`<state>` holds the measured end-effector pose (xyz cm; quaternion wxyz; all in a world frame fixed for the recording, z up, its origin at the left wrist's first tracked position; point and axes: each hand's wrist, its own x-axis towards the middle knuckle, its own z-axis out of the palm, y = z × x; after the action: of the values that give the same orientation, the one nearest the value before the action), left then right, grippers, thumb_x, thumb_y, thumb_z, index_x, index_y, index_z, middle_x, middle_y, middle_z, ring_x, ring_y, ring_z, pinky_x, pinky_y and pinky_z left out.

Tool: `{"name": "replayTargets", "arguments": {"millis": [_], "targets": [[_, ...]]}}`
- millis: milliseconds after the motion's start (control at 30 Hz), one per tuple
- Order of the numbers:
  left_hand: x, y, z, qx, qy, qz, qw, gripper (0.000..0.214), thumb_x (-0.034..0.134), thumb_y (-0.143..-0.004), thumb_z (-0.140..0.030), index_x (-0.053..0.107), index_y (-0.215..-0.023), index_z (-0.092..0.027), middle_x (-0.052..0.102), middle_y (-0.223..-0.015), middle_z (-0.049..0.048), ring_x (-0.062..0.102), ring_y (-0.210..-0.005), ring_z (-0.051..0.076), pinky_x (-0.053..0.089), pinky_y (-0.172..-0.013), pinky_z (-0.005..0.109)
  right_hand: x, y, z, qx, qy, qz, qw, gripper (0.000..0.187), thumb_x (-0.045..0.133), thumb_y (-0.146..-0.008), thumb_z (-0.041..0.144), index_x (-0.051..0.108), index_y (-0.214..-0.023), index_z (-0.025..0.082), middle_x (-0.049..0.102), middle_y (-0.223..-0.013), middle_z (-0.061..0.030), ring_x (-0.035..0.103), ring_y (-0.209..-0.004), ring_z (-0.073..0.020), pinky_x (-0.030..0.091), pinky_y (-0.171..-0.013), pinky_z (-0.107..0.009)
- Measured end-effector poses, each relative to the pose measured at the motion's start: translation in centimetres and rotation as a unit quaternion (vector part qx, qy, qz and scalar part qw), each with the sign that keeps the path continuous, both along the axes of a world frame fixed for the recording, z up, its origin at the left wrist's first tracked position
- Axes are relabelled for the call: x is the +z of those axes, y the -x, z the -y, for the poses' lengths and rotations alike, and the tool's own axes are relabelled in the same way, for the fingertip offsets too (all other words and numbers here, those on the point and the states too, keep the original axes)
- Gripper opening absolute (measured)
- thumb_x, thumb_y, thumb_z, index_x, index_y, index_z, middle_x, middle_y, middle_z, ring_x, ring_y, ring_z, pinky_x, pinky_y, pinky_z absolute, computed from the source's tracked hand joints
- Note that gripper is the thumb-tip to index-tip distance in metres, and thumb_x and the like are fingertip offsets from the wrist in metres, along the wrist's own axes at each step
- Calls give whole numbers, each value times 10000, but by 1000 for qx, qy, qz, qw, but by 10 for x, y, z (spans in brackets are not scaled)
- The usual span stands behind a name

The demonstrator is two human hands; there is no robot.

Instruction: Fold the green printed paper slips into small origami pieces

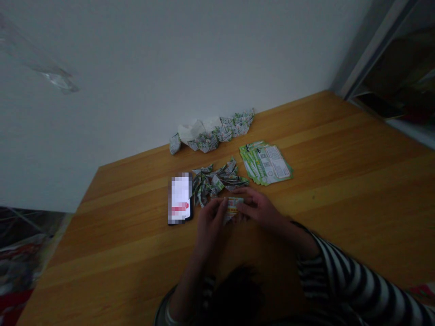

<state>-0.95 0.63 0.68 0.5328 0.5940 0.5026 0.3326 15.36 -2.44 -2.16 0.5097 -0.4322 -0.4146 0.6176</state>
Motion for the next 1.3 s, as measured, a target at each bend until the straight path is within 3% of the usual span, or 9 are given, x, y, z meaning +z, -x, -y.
{"name": "replayTargets", "arguments": {"millis": [100,200,467,567,700,833,1000,1133,1300], "targets": [[-3,0,2,22,-39,-10,999,261,618,-868,-406,659,-798,-158,635,-719,19,572,-667,152,455,-605,224,0,2,-2,-15,26,-29,999,321,730,-759,472,649,-796,164,669,-584,13,576,-474,-103,453,-476,-212],[-3,-3,6,41,-58,-11,997,240,594,-890,-377,636,-789,-164,617,-709,8,563,-656,141,451,-612,219,3,4,-1,-14,48,-41,998,377,731,-749,517,638,-673,160,656,-546,10,546,-445,-86,431,-454,-200],[-3,-11,8,64,-89,-29,994,247,593,-890,-375,613,-750,-173,598,-671,-6,551,-623,128,430,-559,202,5,3,1,-20,50,-37,998,303,749,-729,460,689,-727,163,701,-585,-4,609,-472,-113,479,-469,-218],[-1,-7,3,-5,-19,15,1000,254,661,-840,-398,594,-740,-175,591,-636,-19,547,-556,114,434,-513,197,4,-1,-1,-37,52,-25,998,290,746,-715,444,667,-674,168,705,-574,-9,621,-468,-124,490,-462,-226],[4,-1,1,-79,90,99,988,244,688,-832,-384,603,-949,-189,651,-649,-20,607,-518,131,507,-526,234,5,-5,-2,-56,47,-33,997,249,764,-685,398,649,-726,181,682,-526,23,580,-411,-108,463,-420,-206],[7,2,2,-74,128,134,980,235,696,-834,-353,589,-965,-190,679,-634,-6,623,-493,137,503,-511,233,4,-5,-1,-63,16,-64,996,223,760,-694,354,646,-788,187,680,-535,33,579,-418,-103,447,-422,-196],[3,5,0,-81,169,162,969,240,692,-813,-349,635,-973,-180,711,-705,26,668,-571,160,512,-556,250,1,-9,-1,-46,-28,-28,998,128,747,-719,293,679,-742,188,666,-558,33,590,-472,-106,466,-481,-216],[3,3,-1,-51,183,148,971,347,594,-862,-480,644,-1021,-176,704,-721,30,673,-578,174,506,-549,266,-1,-11,0,-39,-64,27,997,102,739,-751,276,689,-756,189,671,-619,20,611,-532,-123,476,-525,-237],[0,2,-3,-43,132,51,989,371,731,-746,-504,658,-749,-140,651,-596,12,576,-484,122,441,-482,218,-2,-9,4,-10,-90,79,993,55,661,-824,224,688,-804,181,687,-716,0,638,-648,-134,495,-619,-246]]}}
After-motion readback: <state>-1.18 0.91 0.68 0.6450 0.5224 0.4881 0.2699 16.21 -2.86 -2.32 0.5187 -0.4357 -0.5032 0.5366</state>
